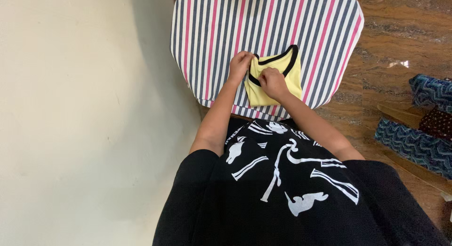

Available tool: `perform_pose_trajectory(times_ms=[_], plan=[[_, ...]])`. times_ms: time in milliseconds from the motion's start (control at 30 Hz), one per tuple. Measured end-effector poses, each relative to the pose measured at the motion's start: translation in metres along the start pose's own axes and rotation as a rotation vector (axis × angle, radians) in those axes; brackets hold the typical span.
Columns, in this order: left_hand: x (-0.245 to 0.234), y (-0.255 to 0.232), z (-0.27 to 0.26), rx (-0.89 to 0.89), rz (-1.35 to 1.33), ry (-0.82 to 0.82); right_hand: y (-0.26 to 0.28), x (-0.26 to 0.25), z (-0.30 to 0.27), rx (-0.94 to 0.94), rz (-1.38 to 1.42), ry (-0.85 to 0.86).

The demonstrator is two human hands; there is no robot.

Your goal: The person irons a yellow t-shirt on a striped ironing board, then folds it neatly and places it into a closet. The person then picks up a patterned cloth from a pile on the floor and begins to unfold it on the ironing board.

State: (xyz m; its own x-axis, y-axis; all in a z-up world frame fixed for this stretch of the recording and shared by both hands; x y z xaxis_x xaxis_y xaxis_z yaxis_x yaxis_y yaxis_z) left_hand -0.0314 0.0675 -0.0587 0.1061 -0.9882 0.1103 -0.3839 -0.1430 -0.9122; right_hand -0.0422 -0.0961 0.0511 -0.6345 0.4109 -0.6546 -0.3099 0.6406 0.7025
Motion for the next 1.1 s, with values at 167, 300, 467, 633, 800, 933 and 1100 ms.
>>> perform_pose_trajectory(times_ms=[167,300,467,633,800,933,1100], plan=[[-0.037,-0.014,-0.043,0.208,0.629,-0.496,0.013,-0.013,-0.006,0.054,-0.033,-0.077],[-0.031,0.053,-0.073,-0.341,0.567,-0.18,0.028,-0.015,0.003,0.107,-0.111,-0.069],[-0.012,0.069,-0.104,-0.509,0.272,-0.11,0.007,0.018,0.023,0.117,-0.27,-0.101],[0.001,0.081,-0.089,-0.373,-0.049,-0.074,-0.068,0.025,0.009,0.1,0.208,-0.299],[-0.008,0.085,-0.065,-0.24,-0.104,-0.157,-0.106,0.023,0.001,0.192,0.573,-0.273],[-0.001,0.063,-0.064,-0.151,0.209,-0.125,-0.086,0.02,0.003,0.156,0.568,-0.195],[0.035,0.033,-0.061,0.013,0.252,0.029,-0.085,0.028,0.004,0.162,0.903,-0.138]])
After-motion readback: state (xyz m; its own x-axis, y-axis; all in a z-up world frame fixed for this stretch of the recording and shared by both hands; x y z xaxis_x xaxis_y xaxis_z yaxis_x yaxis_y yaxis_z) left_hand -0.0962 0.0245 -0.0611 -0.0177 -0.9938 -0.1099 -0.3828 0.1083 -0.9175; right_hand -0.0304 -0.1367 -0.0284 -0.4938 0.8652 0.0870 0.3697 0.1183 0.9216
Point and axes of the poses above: each hand's wrist, its own z-axis towards the middle knuckle, its own x-axis out of the palm, y = z × x, the point moved 10 cm from there along z, towards the middle knuckle, and after that the axes turned 14 degrees about y, right-handed, at the moved point
